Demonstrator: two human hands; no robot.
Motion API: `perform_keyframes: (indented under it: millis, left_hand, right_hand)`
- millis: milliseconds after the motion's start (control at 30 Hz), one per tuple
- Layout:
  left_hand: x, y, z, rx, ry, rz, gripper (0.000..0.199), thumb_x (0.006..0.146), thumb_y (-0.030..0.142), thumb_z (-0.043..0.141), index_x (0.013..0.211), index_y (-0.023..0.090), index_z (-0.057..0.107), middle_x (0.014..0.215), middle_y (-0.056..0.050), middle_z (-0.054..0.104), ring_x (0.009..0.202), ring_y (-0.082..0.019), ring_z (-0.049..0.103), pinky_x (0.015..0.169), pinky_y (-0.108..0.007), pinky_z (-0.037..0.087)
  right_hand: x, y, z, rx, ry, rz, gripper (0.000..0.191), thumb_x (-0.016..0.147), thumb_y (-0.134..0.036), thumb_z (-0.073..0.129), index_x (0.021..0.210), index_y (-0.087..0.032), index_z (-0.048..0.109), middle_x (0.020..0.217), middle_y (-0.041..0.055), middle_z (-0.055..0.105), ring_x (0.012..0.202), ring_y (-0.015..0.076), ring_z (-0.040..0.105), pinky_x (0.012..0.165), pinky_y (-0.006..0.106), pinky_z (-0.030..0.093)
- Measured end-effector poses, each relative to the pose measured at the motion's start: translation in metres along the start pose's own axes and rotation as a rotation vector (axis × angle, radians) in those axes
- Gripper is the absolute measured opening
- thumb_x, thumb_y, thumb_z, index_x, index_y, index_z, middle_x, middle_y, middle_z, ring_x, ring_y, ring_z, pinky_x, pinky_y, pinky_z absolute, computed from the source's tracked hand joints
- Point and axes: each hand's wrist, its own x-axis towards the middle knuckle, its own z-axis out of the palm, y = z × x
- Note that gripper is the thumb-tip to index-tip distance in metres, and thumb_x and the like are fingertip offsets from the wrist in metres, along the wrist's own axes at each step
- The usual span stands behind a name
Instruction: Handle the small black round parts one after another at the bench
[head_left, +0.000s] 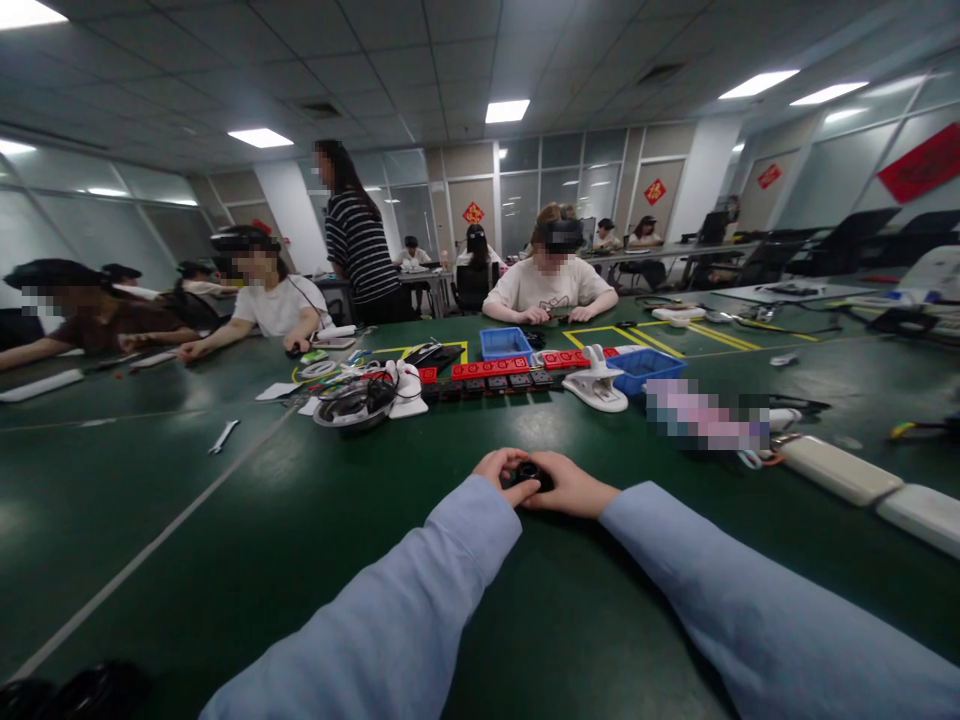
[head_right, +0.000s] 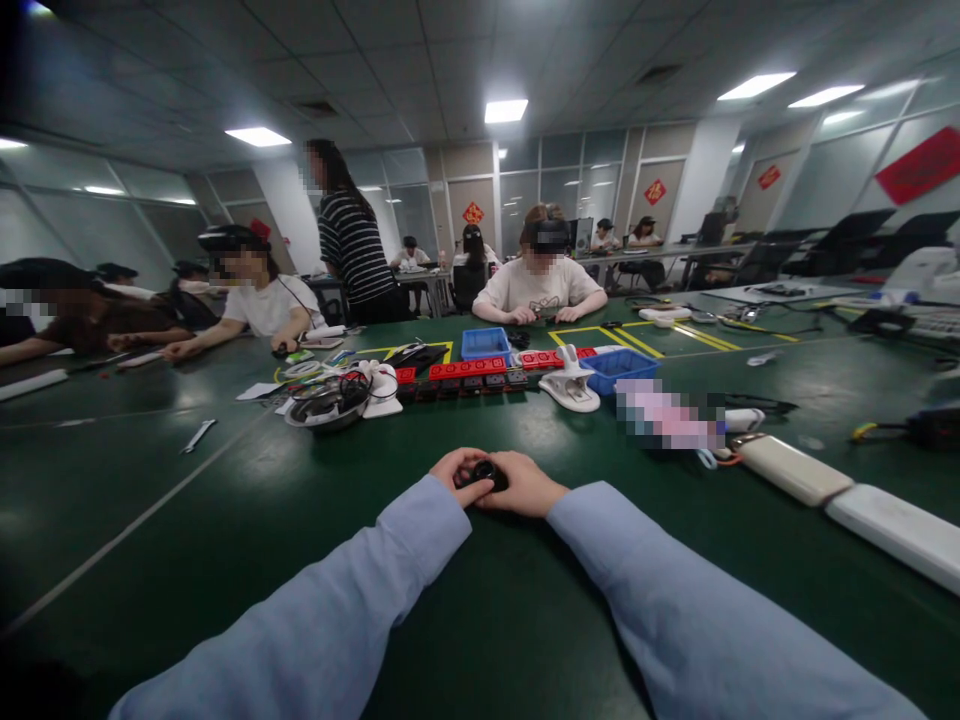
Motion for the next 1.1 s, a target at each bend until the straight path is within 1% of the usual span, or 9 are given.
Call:
perform_keyframes:
  millis: [167, 333, 433, 533, 600, 667, 767, 867, 1100]
  left_hand:
    - [0.002, -0.002, -0.004, 0.013, -0.095, 0.066, 0.035, 0.064, 0.025, 0.065, 0.098, 0.022, 0.06, 0.079, -0.001, 0.054, 0.069, -0.013, 0.049, 0.058, -0.023, 0.04]
    - [0.005, -0.004, -0.007, -0.017, -0.13, 0.057, 0.035, 0.062, 0.023, 0.066, 0.097, 0.02, 0.062, 0.071, 0.001, 0.051, 0.059, -0.009, 0.042, 0.055, -0.021, 0.038]
    - [0.004, -0.002, -0.005, 0.016, -0.066, -0.001, 0.035, 0.059, 0.024, 0.067, 0.094, 0.019, 0.062, 0.069, 0.002, 0.049, 0.056, -0.009, 0.04, 0.053, -0.021, 0.036]
    - [0.0, 0.002, 0.0, 0.104, 0.049, -0.044, 0.035, 0.058, 0.027, 0.068, 0.091, 0.016, 0.06, 0.074, 0.0, 0.051, 0.057, -0.01, 0.041, 0.054, -0.023, 0.037]
    - [-0.002, 0.003, 0.002, 0.144, 0.101, -0.031, 0.034, 0.059, 0.027, 0.067, 0.089, 0.014, 0.058, 0.077, -0.002, 0.052, 0.062, -0.012, 0.044, 0.057, -0.025, 0.039]
    - [-0.001, 0.002, 0.002, 0.128, 0.114, -0.013, 0.033, 0.059, 0.026, 0.066, 0.089, 0.014, 0.058, 0.08, -0.003, 0.053, 0.067, -0.013, 0.047, 0.06, -0.025, 0.041]
    - [0.001, -0.003, 0.0, 0.049, 0.041, 0.008, 0.033, 0.059, 0.023, 0.066, 0.09, 0.015, 0.059, 0.078, -0.002, 0.053, 0.066, -0.012, 0.047, 0.059, -0.024, 0.041]
    - [0.002, -0.007, -0.003, -0.017, -0.04, 0.033, 0.033, 0.061, 0.022, 0.065, 0.094, 0.016, 0.059, 0.075, 0.0, 0.052, 0.062, -0.011, 0.044, 0.057, -0.023, 0.039]
    - [0.002, -0.006, -0.006, -0.055, -0.102, 0.049, 0.033, 0.063, 0.022, 0.064, 0.095, 0.018, 0.06, 0.083, -0.002, 0.056, 0.072, -0.013, 0.049, 0.063, -0.024, 0.04]
  right_hand:
    - [-0.001, 0.005, -0.015, 0.329, -0.221, 0.068, 0.045, 0.065, -0.021, 0.06, 0.108, -0.015, 0.051, 0.102, 0.0041, 0.059, 0.092, 0.0195, 0.053, 0.081, 0.032, 0.039]
    - [-0.001, 0.008, -0.016, 0.314, -0.225, 0.102, 0.042, 0.062, -0.022, 0.063, 0.103, -0.015, 0.054, 0.098, 0.0029, 0.059, 0.09, 0.0194, 0.053, 0.079, 0.032, 0.039]
    - [0.0, 0.009, -0.007, 0.257, -0.146, 0.13, 0.036, 0.06, -0.025, 0.065, 0.093, -0.014, 0.055, 0.084, 0.0012, 0.059, 0.076, 0.0167, 0.053, 0.066, 0.028, 0.04]
    - [0.001, 0.006, 0.005, 0.013, 0.062, 0.18, 0.03, 0.058, -0.031, 0.067, 0.078, -0.014, 0.053, 0.07, 0.0003, 0.055, 0.064, 0.0144, 0.049, 0.055, 0.024, 0.035]
    - [0.0, 0.002, 0.011, -0.16, 0.169, 0.167, 0.028, 0.059, -0.035, 0.066, 0.073, -0.015, 0.052, 0.069, 0.0014, 0.054, 0.063, 0.0146, 0.047, 0.054, 0.025, 0.033]
    - [0.0, 0.0, 0.013, -0.233, 0.192, 0.117, 0.028, 0.062, -0.037, 0.064, 0.076, -0.015, 0.053, 0.072, 0.0033, 0.055, 0.067, 0.0159, 0.049, 0.058, 0.026, 0.034]
    - [0.0, 0.001, 0.008, -0.183, 0.112, 0.018, 0.036, 0.064, -0.038, 0.064, 0.09, -0.015, 0.055, 0.083, 0.0053, 0.057, 0.076, 0.0184, 0.051, 0.066, 0.028, 0.037]
    - [0.0, 0.006, -0.001, -0.095, -0.031, -0.038, 0.041, 0.064, -0.031, 0.065, 0.1, -0.015, 0.055, 0.089, 0.0059, 0.057, 0.082, 0.0199, 0.051, 0.072, 0.031, 0.039]
    - [0.0, 0.006, -0.016, 0.023, -0.207, -0.038, 0.036, 0.066, -0.02, 0.062, 0.102, -0.015, 0.057, 0.098, 0.0055, 0.054, 0.092, 0.02, 0.05, 0.082, 0.032, 0.038]
